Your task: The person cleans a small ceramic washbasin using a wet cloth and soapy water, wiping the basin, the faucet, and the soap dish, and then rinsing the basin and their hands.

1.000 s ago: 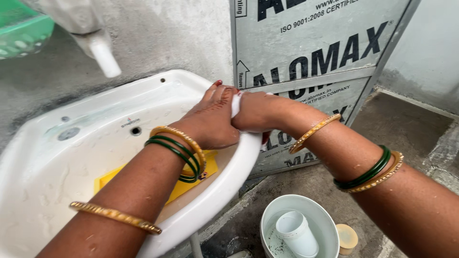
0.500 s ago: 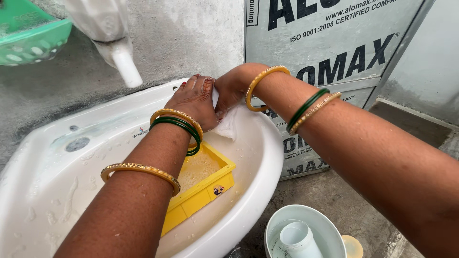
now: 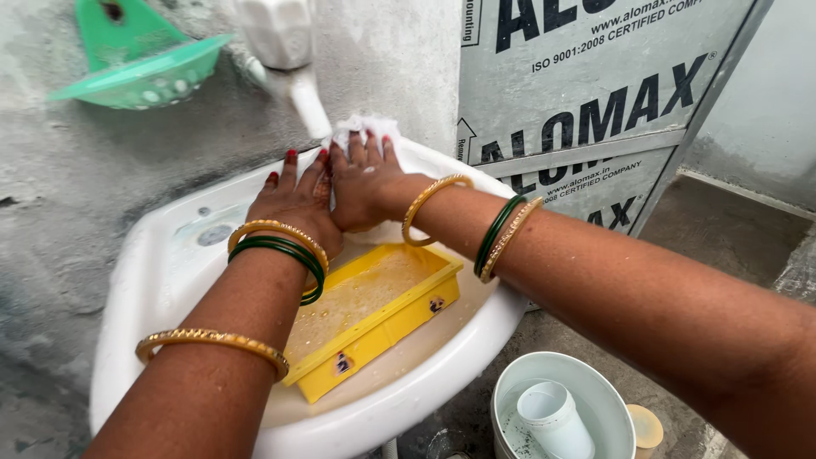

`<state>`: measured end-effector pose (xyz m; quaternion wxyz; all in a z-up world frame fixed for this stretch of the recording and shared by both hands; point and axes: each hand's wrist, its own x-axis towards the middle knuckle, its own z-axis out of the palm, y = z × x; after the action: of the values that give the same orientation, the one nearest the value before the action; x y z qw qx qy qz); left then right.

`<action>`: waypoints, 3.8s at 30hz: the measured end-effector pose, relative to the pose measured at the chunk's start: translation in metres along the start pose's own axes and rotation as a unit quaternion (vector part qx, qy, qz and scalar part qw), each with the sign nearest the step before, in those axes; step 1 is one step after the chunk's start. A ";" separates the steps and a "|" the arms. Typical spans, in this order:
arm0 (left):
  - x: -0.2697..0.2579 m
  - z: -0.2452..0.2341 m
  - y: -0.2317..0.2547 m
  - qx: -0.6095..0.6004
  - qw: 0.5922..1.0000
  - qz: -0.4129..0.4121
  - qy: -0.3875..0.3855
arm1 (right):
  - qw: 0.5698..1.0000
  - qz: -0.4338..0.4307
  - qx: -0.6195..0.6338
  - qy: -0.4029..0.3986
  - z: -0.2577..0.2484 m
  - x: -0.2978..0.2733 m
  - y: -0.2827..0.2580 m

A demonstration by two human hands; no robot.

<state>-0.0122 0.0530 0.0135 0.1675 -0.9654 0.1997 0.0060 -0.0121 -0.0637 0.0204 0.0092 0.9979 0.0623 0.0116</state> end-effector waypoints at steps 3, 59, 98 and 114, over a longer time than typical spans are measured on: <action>-0.035 0.006 -0.024 -0.020 0.997 -0.053 -0.049 | 0.998 -0.037 0.039 -0.009 0.008 -0.003 -0.041; -0.138 0.056 -0.107 -0.732 0.623 -0.274 0.025 | 0.941 -0.277 0.186 0.052 0.006 0.044 -0.199; 0.001 -0.002 0.037 -0.120 0.992 0.023 -0.013 | 0.969 -0.139 -0.200 0.030 0.003 -0.015 0.070; -0.042 0.013 -0.020 0.007 0.958 -0.264 -0.110 | 0.987 -0.147 -0.066 -0.003 0.020 -0.012 -0.066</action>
<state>-0.0422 0.0910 0.0111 0.1908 -0.9759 -0.0822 0.0665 -0.0316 0.0001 -0.0016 0.0766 0.9751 0.2076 0.0112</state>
